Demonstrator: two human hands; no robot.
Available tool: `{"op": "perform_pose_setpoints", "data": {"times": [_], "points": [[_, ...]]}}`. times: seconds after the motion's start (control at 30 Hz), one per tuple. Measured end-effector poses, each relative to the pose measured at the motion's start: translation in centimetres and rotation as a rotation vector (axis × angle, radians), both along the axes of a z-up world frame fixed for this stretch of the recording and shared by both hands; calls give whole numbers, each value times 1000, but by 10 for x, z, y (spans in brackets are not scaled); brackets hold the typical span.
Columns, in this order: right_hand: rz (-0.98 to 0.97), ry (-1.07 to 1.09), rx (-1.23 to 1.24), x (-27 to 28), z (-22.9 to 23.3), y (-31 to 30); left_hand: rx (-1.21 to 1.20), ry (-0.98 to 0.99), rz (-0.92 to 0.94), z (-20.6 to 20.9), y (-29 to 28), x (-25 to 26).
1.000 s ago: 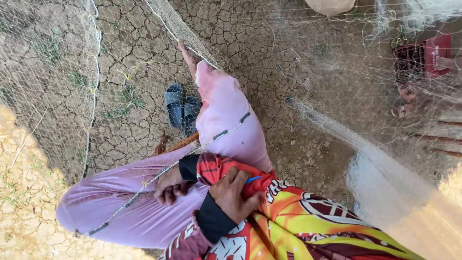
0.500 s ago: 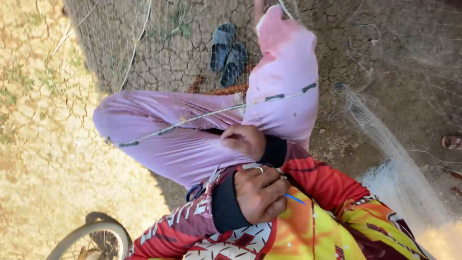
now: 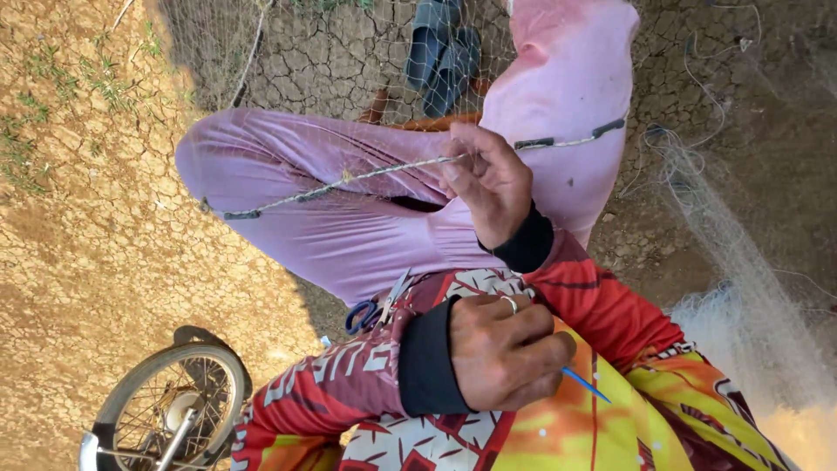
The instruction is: Repairing a fishing net using scissors and manual manipulation
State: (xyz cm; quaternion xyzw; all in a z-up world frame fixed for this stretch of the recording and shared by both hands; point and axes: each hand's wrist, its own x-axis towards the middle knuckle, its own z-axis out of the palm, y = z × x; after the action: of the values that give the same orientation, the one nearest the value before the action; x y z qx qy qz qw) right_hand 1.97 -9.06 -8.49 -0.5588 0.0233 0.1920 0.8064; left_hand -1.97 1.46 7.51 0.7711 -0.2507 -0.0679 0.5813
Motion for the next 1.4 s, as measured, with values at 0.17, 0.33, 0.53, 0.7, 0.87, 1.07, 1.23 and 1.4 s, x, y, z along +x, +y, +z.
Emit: {"op": "perform_pose_setpoints", "data": {"times": [0.17, 0.33, 0.53, 0.7, 0.87, 1.07, 1.23, 1.4], "points": [[-10, 30, -131, -15, 19, -6, 18, 17, 34, -6, 2, 0], [4, 51, -128, -29, 18, -16, 46, 16, 5, -12, -3, -3], [65, 150, -49, -25, 19, -21, 36, 19, -33, -18, -13, -12], [-7, 186, 43, -25, 14, -19, 6, 36, -26, -19, -16, -11], [-2, 267, 170, -28, 6, -28, 6, 34, -25, -26, -22, -16], [72, 187, 60, -24, 8, -25, -51, 47, -45, -30, -27, -19], [-17, 278, 146, -28, 3, -29, -23, 81, -94, -36, -28, -25], [-1, 339, 296, -32, 2, -36, -11, 38, -58, -41, -32, -28]]}}
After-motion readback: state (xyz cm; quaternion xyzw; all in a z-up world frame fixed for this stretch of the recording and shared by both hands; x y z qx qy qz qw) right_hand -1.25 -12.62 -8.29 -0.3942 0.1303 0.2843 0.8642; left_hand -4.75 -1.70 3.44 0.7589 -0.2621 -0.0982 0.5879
